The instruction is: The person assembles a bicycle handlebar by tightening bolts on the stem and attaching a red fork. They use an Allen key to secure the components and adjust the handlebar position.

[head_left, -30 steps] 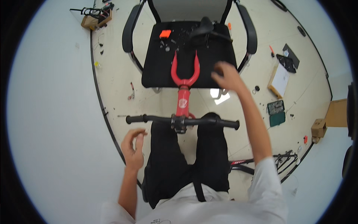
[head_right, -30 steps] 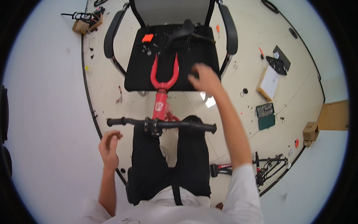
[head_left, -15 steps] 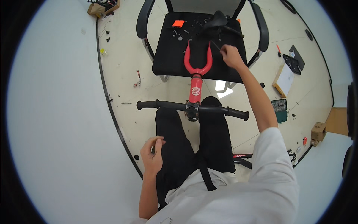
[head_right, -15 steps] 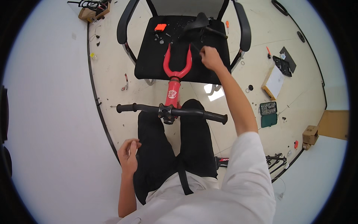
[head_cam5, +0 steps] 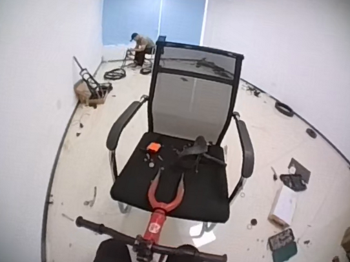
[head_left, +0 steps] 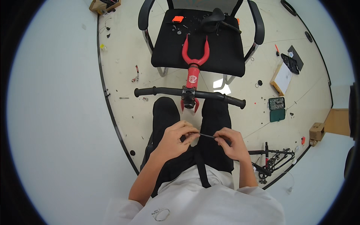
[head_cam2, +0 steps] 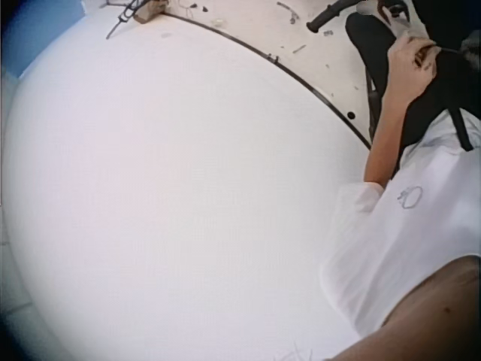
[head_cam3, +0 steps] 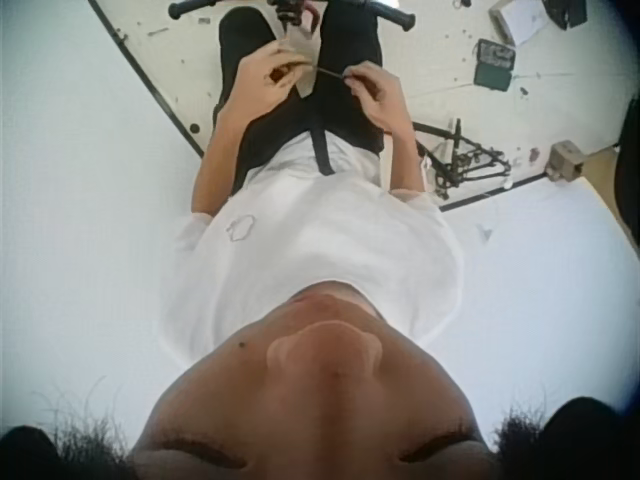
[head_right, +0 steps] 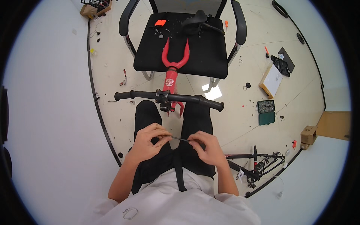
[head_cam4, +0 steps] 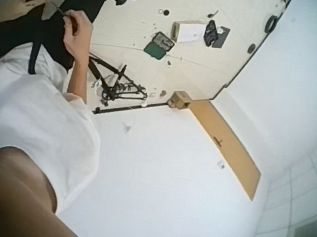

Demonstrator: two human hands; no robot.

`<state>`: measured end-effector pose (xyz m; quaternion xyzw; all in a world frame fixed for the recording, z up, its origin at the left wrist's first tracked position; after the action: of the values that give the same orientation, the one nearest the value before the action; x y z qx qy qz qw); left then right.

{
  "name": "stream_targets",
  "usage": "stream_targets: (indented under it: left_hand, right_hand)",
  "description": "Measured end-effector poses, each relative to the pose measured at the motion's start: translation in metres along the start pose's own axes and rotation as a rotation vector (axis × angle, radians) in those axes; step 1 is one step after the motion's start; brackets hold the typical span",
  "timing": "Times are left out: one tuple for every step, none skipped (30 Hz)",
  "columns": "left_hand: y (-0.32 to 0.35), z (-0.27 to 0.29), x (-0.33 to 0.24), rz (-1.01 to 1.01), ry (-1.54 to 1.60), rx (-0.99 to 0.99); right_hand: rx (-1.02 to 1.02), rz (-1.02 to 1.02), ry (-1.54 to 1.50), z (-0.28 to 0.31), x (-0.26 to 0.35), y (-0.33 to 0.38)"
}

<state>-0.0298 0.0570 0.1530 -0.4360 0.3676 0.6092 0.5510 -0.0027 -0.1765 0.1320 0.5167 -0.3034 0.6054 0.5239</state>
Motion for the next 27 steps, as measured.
stream_targets:
  left_hand:
    - [0.002, 0.005, 0.000, -0.039, -0.021, -0.031]
    - [0.002, 0.009, 0.003, -0.050, -0.029, -0.043]
    - [0.001, 0.013, 0.006, -0.061, -0.037, -0.056]
    - [-0.001, 0.017, 0.008, -0.070, -0.043, -0.074]
    - [-0.002, 0.018, 0.008, -0.078, -0.064, -0.072]
    - [-0.003, 0.018, 0.006, -0.110, -0.068, -0.090]
    - [-0.004, 0.016, 0.005, -0.137, -0.071, -0.116]
    - [-0.005, 0.013, 0.004, -0.164, -0.070, -0.137]
    - [-0.007, 0.014, 0.006, -0.190, -0.006, -0.220]
    - [-0.006, 0.017, 0.009, -0.183, -0.012, -0.269]
    - [-0.005, 0.021, 0.013, -0.175, -0.017, -0.317]
    - [-0.005, 0.026, 0.017, -0.166, -0.022, -0.364]
    - [-0.007, 0.033, 0.020, -0.155, -0.056, -0.397]
    - [-0.010, 0.039, 0.025, -0.161, -0.175, -0.427]
    - [-0.019, 0.045, 0.030, -0.209, -0.298, -0.420]
    - [-0.030, 0.049, 0.031, -0.257, -0.415, -0.410]
    - [-0.041, 0.052, 0.032, -0.327, -0.476, -0.427]
    - [-0.052, 0.055, 0.031, -0.398, -0.536, -0.444]
    - [-0.066, 0.059, 0.032, -0.468, -0.600, -0.475]
    - [-0.076, 0.061, 0.041, -0.497, -0.657, -0.444]
    - [-0.084, 0.065, 0.053, -0.525, -0.713, -0.414]
    - [-0.088, 0.069, 0.066, -0.535, -0.768, -0.381]
    - [-0.092, 0.075, 0.075, -0.524, -0.802, -0.321]
    - [-0.096, 0.082, 0.085, -0.430, -0.798, -0.224]
    - [-0.099, 0.089, 0.089, -0.339, -0.781, -0.121]
    - [-0.100, 0.097, 0.096, -0.247, -0.763, -0.018]
    - [-0.101, 0.103, 0.102, -0.339, -0.804, -0.023]
  right_hand:
    - [0.040, 0.038, 0.036, -0.003, 0.005, -0.006]
    - [0.079, 0.078, 0.079, -0.006, 0.011, -0.014]
    - [0.119, 0.117, 0.121, -0.011, 0.016, -0.021]
    - [0.142, 0.157, 0.085, -0.017, 0.022, -0.027]
    - [0.164, 0.191, 0.051, -0.026, 0.026, -0.032]
    - [0.188, 0.225, 0.017, -0.035, 0.031, -0.037]
    - [0.238, 0.278, 0.133, -0.043, 0.048, -0.042]
    - [0.219, 0.290, 0.163, -0.048, 0.055, -0.046]
    - [0.201, 0.301, 0.193, -0.053, 0.059, -0.049]
    - [0.180, 0.315, 0.223, -0.055, 0.063, -0.055]
    - [0.196, 0.299, 0.312, -0.047, 0.067, -0.066]
    - [0.153, 0.335, 0.396, -0.037, 0.078, -0.080]
    - [0.107, 0.361, 0.537, -0.023, 0.081, -0.095]
    - [0.115, 0.539, 0.555, -0.011, 0.076, -0.114]
    - [0.149, 0.681, 0.668, -0.006, 0.075, -0.129]
    - [0.217, 0.748, 0.769, 0.000, 0.067, -0.146]
    - [0.289, 0.792, 0.748, 0.000, 0.071, -0.157]
    - [0.361, 0.835, 0.728, -0.001, 0.074, -0.162]
    - [0.443, 0.923, 0.684, -0.005, 0.079, -0.167]
    - [0.535, 1.004, 0.635, -0.009, 0.080, -0.168]
    - [0.580, 1.052, 0.791, -0.012, 0.086, -0.171]
    - [0.617, 1.161, 0.815, -0.013, 0.094, -0.178]
    - [0.648, 1.268, 0.831, -0.011, 0.100, -0.187]
    - [0.681, 1.377, 0.843, -0.010, 0.107, -0.197]
    - [0.706, 1.503, 0.860, -0.008, 0.112, -0.205]
    - [0.745, 1.564, 0.824, -0.012, 0.115, -0.209]
    - [0.786, 1.626, 0.784, -0.017, 0.118, -0.212]
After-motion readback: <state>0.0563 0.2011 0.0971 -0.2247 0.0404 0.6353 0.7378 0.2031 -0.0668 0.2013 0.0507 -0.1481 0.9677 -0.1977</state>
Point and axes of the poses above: each hand's wrist, its own y-axis away from the middle knuckle, its own z-axis out of the back of the hand, x = y × z, the point moved 2 cm from there along -y, towards the middle knuckle, and after that the axes turned 15 degrees about -x, right-handed, at the moved point
